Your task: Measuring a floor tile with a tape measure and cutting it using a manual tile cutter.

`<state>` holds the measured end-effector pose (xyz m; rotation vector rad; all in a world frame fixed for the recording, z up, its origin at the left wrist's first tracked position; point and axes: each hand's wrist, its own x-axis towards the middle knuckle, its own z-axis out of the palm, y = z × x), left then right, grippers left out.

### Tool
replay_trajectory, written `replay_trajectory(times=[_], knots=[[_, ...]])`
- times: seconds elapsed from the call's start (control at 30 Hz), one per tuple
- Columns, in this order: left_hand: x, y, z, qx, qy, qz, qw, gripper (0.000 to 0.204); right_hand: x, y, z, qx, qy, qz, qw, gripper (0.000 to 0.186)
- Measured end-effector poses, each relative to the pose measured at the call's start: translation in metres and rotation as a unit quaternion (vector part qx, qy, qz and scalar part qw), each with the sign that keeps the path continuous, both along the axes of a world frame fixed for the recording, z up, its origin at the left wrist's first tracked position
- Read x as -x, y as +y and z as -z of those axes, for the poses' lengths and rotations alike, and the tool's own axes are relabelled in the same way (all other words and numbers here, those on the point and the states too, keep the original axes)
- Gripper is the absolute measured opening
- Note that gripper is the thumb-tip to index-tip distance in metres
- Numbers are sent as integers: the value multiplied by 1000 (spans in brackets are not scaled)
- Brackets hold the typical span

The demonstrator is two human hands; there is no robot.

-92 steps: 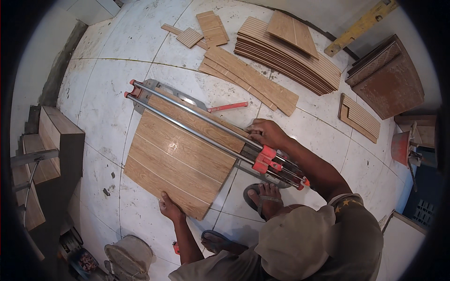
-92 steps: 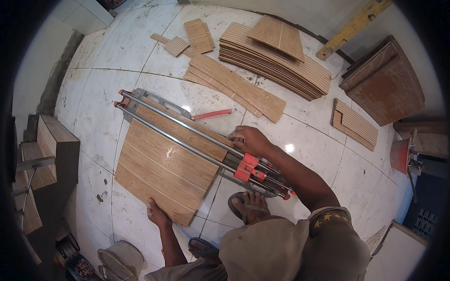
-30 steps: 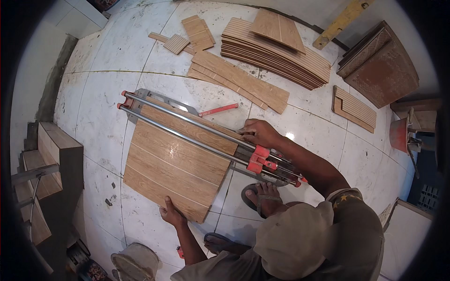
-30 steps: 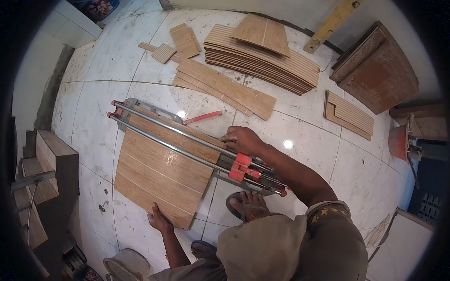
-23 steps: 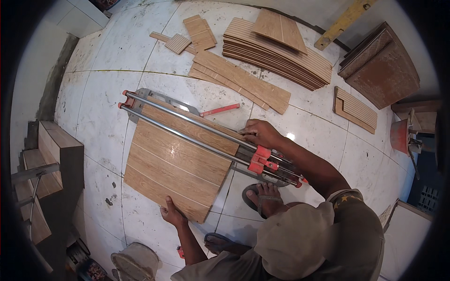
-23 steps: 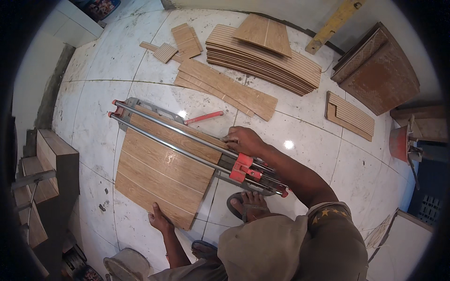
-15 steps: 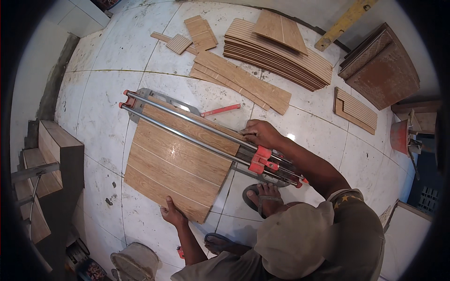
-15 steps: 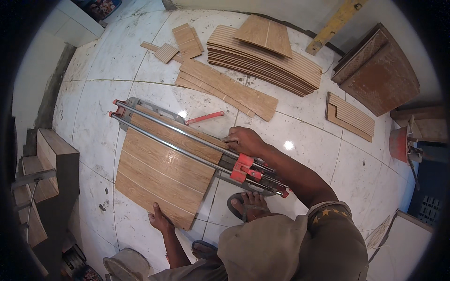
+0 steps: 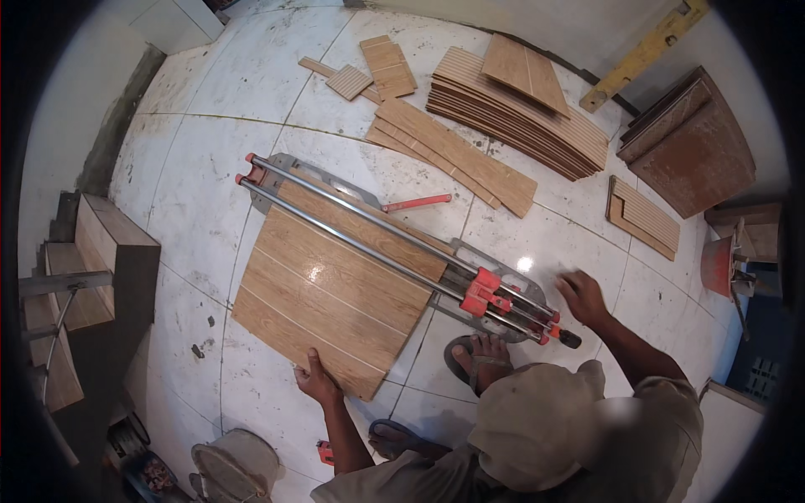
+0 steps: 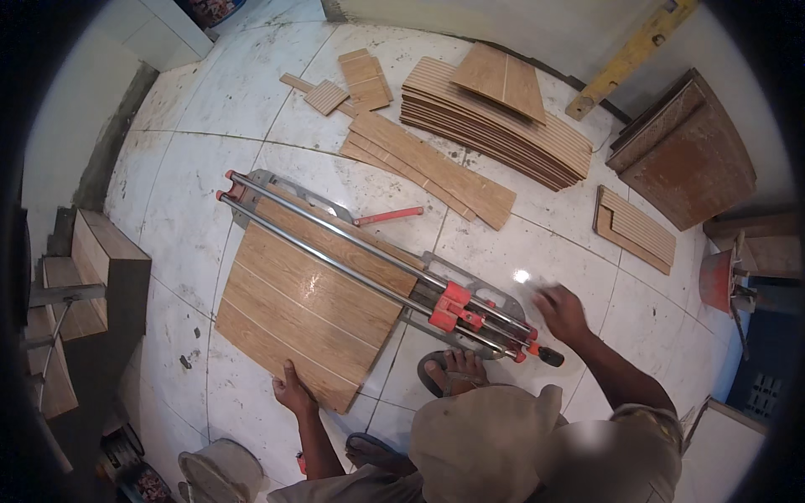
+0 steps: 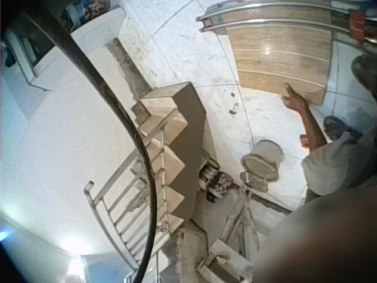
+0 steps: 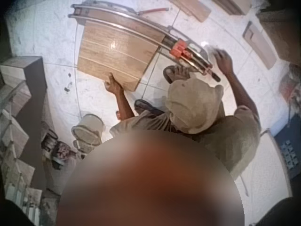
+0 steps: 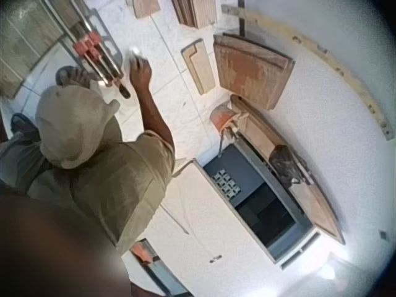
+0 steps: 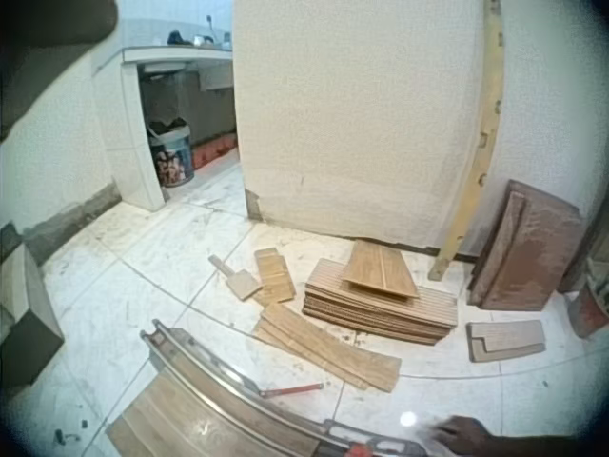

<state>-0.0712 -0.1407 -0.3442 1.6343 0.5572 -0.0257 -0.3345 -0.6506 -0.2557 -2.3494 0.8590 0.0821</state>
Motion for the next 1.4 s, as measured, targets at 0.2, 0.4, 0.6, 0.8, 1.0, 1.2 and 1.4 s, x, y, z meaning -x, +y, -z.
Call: replay_trajectory(times=[0.2,0.4,0.6,0.8,1.0,1.2,1.4], knots=[[-1,0,6,20,-11,-13,1000,36,142,39,-12,-337,195,251,886,57],[-2,-2,1,13,-20,-8,1000,37,125,63,-14,-314,77,354,877,47],[-2,-5,-4,-14,-17,-13,1000,36,65,75,-50,-305,52,224,924,30],[-2,-4,-2,-15,-16,-17,1000,39,6,92,-68,-155,63,23,986,30],[-2,-4,-2,-24,-22,-12,999,41,-15,95,-65,-99,61,-27,993,32],[-2,-6,-6,-36,-8,-11,999,42,-21,91,-61,-126,48,-44,990,36],[-3,-6,-3,-18,7,-25,1000,43,-24,90,-57,-109,50,-61,991,40]])
